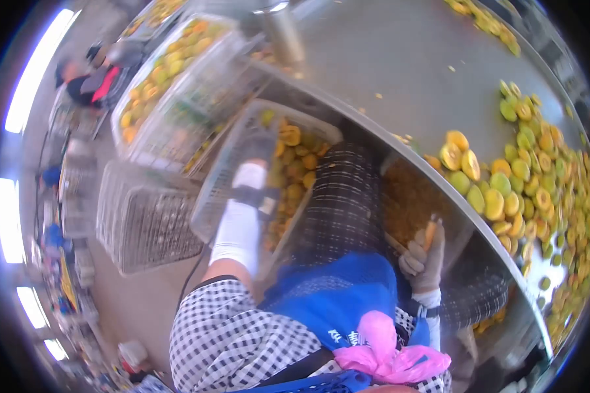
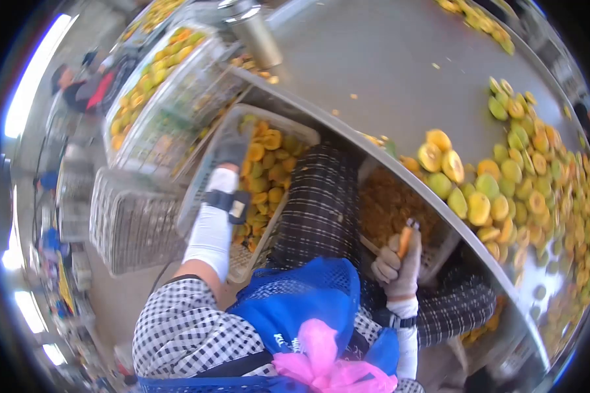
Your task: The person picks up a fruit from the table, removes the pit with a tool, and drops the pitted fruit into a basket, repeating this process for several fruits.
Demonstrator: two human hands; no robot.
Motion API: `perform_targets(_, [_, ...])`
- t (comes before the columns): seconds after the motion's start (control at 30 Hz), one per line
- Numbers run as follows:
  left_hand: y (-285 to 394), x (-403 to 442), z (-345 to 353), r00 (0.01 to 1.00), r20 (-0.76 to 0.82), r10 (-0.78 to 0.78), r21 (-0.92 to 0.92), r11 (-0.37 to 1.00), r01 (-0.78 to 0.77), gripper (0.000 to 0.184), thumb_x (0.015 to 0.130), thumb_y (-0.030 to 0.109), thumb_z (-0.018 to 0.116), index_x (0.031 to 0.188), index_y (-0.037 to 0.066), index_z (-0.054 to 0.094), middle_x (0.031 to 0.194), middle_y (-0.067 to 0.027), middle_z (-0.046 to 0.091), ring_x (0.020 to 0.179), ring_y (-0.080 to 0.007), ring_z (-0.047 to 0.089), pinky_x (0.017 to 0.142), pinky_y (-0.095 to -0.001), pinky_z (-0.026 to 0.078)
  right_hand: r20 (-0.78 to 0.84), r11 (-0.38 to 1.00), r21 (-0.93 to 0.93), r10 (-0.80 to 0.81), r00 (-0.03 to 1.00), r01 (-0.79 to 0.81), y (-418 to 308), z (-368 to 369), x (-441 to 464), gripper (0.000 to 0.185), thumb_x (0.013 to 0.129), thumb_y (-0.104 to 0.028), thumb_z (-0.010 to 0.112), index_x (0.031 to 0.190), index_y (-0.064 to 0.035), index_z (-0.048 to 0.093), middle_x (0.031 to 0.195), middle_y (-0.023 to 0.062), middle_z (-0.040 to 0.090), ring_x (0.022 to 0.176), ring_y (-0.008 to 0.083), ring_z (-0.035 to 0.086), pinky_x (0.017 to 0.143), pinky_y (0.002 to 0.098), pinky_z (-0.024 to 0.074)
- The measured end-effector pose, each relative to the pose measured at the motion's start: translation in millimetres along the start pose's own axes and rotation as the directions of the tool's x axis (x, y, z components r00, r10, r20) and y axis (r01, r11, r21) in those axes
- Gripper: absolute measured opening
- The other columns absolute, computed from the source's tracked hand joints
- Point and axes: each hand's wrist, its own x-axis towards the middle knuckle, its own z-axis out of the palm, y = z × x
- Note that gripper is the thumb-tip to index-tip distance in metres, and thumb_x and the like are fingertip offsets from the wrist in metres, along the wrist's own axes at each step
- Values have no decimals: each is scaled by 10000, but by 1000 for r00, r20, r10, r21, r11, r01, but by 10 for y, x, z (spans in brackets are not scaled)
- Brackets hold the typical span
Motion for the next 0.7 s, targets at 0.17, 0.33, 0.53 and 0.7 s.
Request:
perform_targets(0.17, [633, 835, -554, 983, 145, 115, -86, 991, -104, 333, 891, 166, 541, 1207, 60, 555, 1051, -129, 623, 676, -286, 636, 595, -348, 535, -185, 990, -52, 116, 976, -128, -19, -58, 48, 523, 914, -657, 394, 792, -159, 501, 464, -50, 278, 332, 81, 235, 324, 242, 183])
perform_targets(0.33, [2332, 1455, -591, 832, -219, 510, -608, 596, -525, 232, 801, 84, 518, 975, 84, 672, 914, -120, 658, 914, -290, 625, 780, -375, 510, -161, 992, -86, 73, 984, -88, -9, -150, 135, 521, 923, -645, 384, 753, -162, 475, 467, -22, 311, 328, 119, 264, 322, 265, 212])
perform_targets(0.53, [3693, 1812, -376, 530, 481, 698, -723, 658, -210, 589, 725, 410, 702, 1213, 96, 604, 1204, -162, 606, 1093, -334, 593, 947, -418, 454, -167, 988, -105, 91, 982, -110, -42, -191, 133, 545, 916, -657, 386, 765, -140, 471, 471, 4, 327, 326, 133, 287, 315, 272, 234])
perform_targets(0.7, [3927, 1875, -537, 334, 670, 663, -556, 746, -365, 559, 695, 381, 730, 1171, 105, 629, 1210, -180, 588, 1137, -315, 567, 929, -410, 464, -192, 975, -191, 78, 978, -115, -31, -239, 100, 545, 924, -642, 388, 781, -123, 472, 472, 24, 337, 325, 142, 305, 312, 277, 237])
